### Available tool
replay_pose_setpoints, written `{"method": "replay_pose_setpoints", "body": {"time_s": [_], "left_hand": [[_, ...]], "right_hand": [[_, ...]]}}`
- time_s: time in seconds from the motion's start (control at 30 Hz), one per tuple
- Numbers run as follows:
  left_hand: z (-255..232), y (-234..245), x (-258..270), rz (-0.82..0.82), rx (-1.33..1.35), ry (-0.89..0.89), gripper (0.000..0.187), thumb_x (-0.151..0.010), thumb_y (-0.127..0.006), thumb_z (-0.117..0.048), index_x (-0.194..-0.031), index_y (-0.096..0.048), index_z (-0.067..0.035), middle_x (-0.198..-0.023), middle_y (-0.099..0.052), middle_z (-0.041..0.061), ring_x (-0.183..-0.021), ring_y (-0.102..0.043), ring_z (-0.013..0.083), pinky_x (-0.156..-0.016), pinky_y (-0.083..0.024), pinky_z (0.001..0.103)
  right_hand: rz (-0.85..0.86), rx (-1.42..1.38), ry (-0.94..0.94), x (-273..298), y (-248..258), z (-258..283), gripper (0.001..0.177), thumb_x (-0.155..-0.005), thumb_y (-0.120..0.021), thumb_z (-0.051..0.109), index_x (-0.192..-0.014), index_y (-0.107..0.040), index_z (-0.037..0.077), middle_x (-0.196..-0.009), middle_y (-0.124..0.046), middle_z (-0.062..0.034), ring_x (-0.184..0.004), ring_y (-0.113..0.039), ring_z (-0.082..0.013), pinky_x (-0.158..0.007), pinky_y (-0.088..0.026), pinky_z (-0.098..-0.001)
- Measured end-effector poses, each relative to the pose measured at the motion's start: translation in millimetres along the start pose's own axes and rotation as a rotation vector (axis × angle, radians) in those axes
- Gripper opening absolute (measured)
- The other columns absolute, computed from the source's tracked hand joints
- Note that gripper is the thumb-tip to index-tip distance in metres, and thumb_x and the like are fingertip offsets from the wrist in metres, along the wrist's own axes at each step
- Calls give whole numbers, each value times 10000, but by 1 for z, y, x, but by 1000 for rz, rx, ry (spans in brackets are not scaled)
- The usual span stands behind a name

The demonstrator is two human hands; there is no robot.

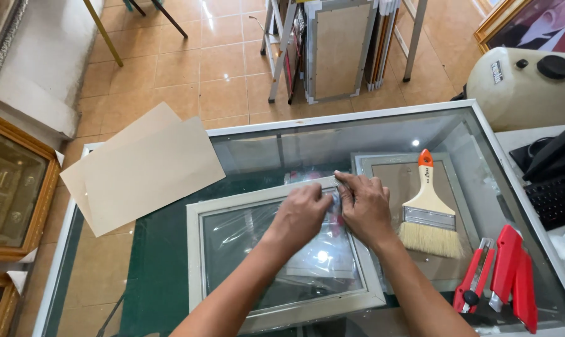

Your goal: Cleaning the glass and surfaces of a picture frame using a rag and a brush.

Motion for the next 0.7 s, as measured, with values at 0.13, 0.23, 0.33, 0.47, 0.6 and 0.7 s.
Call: {"method": "replay_pose_setpoints", "body": {"time_s": [0.13, 0.23, 0.33, 0.47, 0.6, 0.7], "left_hand": [[-33, 3, 15, 165, 184, 6, 81, -932, -616, -23, -990, -666, -48, -943, -582, 157, -807, -582, 316, -696, -474, 459], [-58, -10, 37, 504, 279, 67, 263, -1095, -513, -183, -1054, -739, -55, -920, -627, 124, -719, -582, 215, -621, -511, 364], [-83, -5, 49, 461, 431, -37, 183, -920, -595, -96, -841, -758, -67, -803, -580, 115, -658, -609, 346, -588, -489, 473], [-80, -4, 40, 668, 345, 4, 213, -1018, -605, -166, -1081, -783, -68, -904, -639, 122, -718, -628, 270, -613, -534, 389], [-10, -28, 27, 72, 74, 61, 140, -820, -632, -169, -717, -716, -127, -762, -570, 87, -600, -625, 315, -542, -529, 447], [36, -25, 9, -99, -131, 131, 125, -824, -617, -137, -726, -691, -115, -769, -574, 56, -609, -646, 294, -553, -507, 404]], "right_hand": [[8, -5, -4, -1, -5, -5, 347, -1013, -494, 347, -1316, -661, 312, -1041, -694, 6, -994, -562, -301, -858, -391, -461], [4, 11, 2, -3, -7, -5, 346, -1018, -479, 357, -1312, -658, 318, -1061, -702, 10, -980, -560, -296, -843, -385, -461], [-6, 19, 10, -1, -8, -7, 332, -1010, -505, 343, -1302, -661, 314, -1050, -700, 21, -978, -564, -305, -836, -387, -469], [-25, 47, 39, -1, -6, -1, 332, -1017, -503, 329, -1310, -659, 310, -1022, -690, 12, -944, -560, -297, -814, -392, -461], [-99, 62, 75, 4, 3, 4, 272, -1043, -526, 364, -1255, -692, 327, -916, -656, -61, -938, -623, -335, -830, -476, -486], [-106, 43, 76, 5, 8, 9, 273, -1058, -512, 368, -1251, -700, 324, -913, -654, -56, -922, -627, -318, -815, -481, -467]]}}
Point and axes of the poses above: each hand's wrist, its own x-axis away from the middle knuckle, its own y-axis out of the back of the hand, z = x × y, the point moved 8 cm from there along -x, towards the middle knuckle
